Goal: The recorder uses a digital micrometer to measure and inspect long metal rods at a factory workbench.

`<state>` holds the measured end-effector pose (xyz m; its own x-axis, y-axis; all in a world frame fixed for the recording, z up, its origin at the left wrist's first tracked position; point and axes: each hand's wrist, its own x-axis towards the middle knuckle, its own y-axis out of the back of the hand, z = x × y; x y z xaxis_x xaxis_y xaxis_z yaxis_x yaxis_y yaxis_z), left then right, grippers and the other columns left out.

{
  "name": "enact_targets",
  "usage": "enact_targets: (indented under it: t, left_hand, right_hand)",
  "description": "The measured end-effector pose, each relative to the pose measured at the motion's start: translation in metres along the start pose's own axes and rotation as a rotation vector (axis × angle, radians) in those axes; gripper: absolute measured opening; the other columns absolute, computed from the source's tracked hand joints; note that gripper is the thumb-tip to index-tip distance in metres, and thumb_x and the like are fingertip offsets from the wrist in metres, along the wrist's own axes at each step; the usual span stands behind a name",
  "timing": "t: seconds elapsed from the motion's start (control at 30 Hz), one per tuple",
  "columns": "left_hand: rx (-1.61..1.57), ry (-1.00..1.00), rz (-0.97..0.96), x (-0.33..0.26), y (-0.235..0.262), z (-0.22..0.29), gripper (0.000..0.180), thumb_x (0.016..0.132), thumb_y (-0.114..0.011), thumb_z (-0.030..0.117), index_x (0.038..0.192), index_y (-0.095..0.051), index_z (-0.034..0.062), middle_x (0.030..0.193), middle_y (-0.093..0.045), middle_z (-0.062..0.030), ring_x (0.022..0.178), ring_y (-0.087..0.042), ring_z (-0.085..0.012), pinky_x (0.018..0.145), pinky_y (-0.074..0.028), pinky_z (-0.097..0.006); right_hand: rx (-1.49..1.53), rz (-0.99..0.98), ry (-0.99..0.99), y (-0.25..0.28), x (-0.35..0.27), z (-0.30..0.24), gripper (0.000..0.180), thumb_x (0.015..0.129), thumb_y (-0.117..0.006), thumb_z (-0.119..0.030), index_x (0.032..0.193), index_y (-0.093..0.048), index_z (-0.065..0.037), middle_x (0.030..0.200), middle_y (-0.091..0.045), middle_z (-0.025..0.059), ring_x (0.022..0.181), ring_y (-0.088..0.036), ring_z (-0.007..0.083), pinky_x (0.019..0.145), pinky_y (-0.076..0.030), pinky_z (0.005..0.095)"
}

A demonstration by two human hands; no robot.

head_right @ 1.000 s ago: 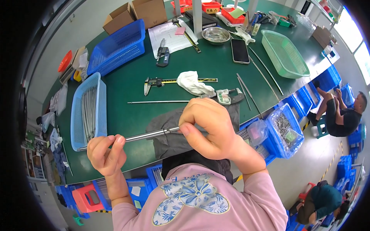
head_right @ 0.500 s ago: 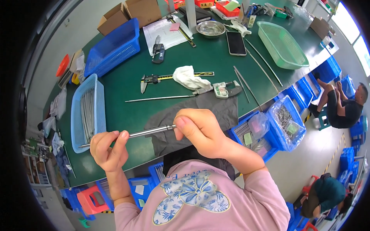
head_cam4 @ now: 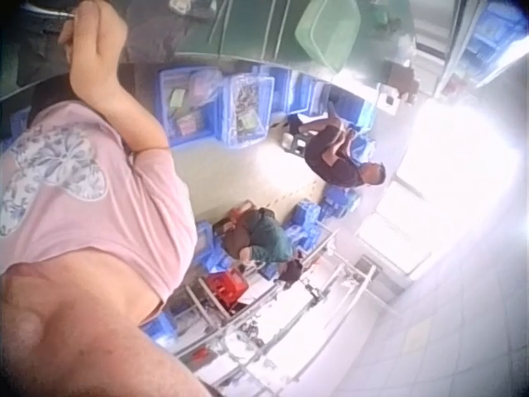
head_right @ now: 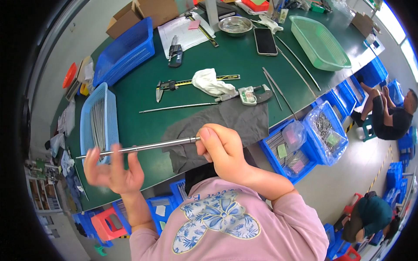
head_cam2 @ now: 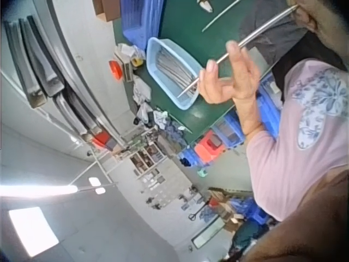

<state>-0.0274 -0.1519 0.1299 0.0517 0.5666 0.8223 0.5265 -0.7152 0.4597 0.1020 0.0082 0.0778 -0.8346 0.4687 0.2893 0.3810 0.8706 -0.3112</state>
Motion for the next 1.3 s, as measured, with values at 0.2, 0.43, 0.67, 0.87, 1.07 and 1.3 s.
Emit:
enact_targets:
  t: [0.2,0.43,0.67,0.87,1.07,1.3]
  left_hand:
    - [-1.672,1.388,-0.028,-0.033,-0.023,0.059,0.051,0.077,-0.063,0.034,0.108,-0.039,0.0026,0.081,-0.045,-0.0058,0.057,-0.04,-0.0094,0.049,-0.034,-0.019]
    - [-1.625,1.333,0.078,-0.031,-0.044,0.064,0.022,0.092,-0.044,0.025,0.085,-0.048,0.0043,0.058,-0.046,-0.0019,0.045,-0.039,-0.0072,0.041,-0.031,-0.019]
    - [-1.795,1.445,-0.045,-0.062,-0.06,0.073,0.019,0.09,-0.047,0.021,0.091,-0.054,0.0041,0.067,-0.056,-0.0042,0.059,-0.053,-0.0069,0.052,-0.043,-0.019]
    - [-1.707,1.351,0.046,-0.061,-0.061,0.083,0.021,0.091,-0.045,0.023,0.087,-0.052,0.0037,0.062,-0.052,-0.0001,0.051,-0.042,-0.0036,0.046,-0.034,-0.017]
    - [-1.649,1.287,0.139,-0.058,-0.054,0.079,0.022,0.091,-0.045,0.024,0.086,-0.052,0.0035,0.062,-0.052,-0.0002,0.05,-0.042,-0.0037,0.046,-0.034,-0.018]
    - [-1.689,1.426,0.301,-0.053,-0.023,0.033,0.014,0.089,-0.048,0.018,0.088,-0.053,0.0047,0.066,-0.056,-0.0036,0.055,-0.052,-0.0064,0.047,-0.041,-0.018]
  right_hand:
    - [-0.166,0.02,0.008,0.003,0.003,0.01,0.028,0.091,-0.039,-0.013,0.068,-0.049,-0.001,0.058,-0.048,0.0037,0.05,-0.044,0.0107,0.047,-0.036,0.0251]
    - [-0.329,-0.169,-0.036,0.016,0.012,0.018,0.024,0.088,-0.04,-0.012,0.07,-0.051,-0.001,0.065,-0.053,0.0097,0.056,-0.052,0.0221,0.053,-0.041,0.0318]
    - [-1.482,-0.079,0.205,0.113,0.042,0.029,0.04,0.069,-0.06,-0.011,0.106,-0.05,-0.002,0.101,-0.051,0.0176,0.095,-0.048,0.0355,0.084,-0.038,0.0412]
    - [-1.718,-0.303,0.218,0.133,0.052,0.027,0.041,0.079,-0.053,-0.022,0.113,-0.048,0.001,0.106,-0.048,0.0216,0.1,-0.046,0.0377,0.085,-0.039,0.0422]
    - [-1.782,-0.454,-0.038,0.173,0.088,0.033,0.045,0.091,-0.036,-0.029,0.115,-0.047,0.007,0.118,-0.048,0.0236,0.114,-0.039,0.0395,0.102,-0.021,0.0472]
    - [-1.157,0.028,0.18,0.244,0.08,0.019,0.04,0.091,-0.037,-0.023,0.121,-0.046,0.002,0.123,-0.047,0.0129,0.097,-0.051,0.0226,0.087,-0.038,0.0333]
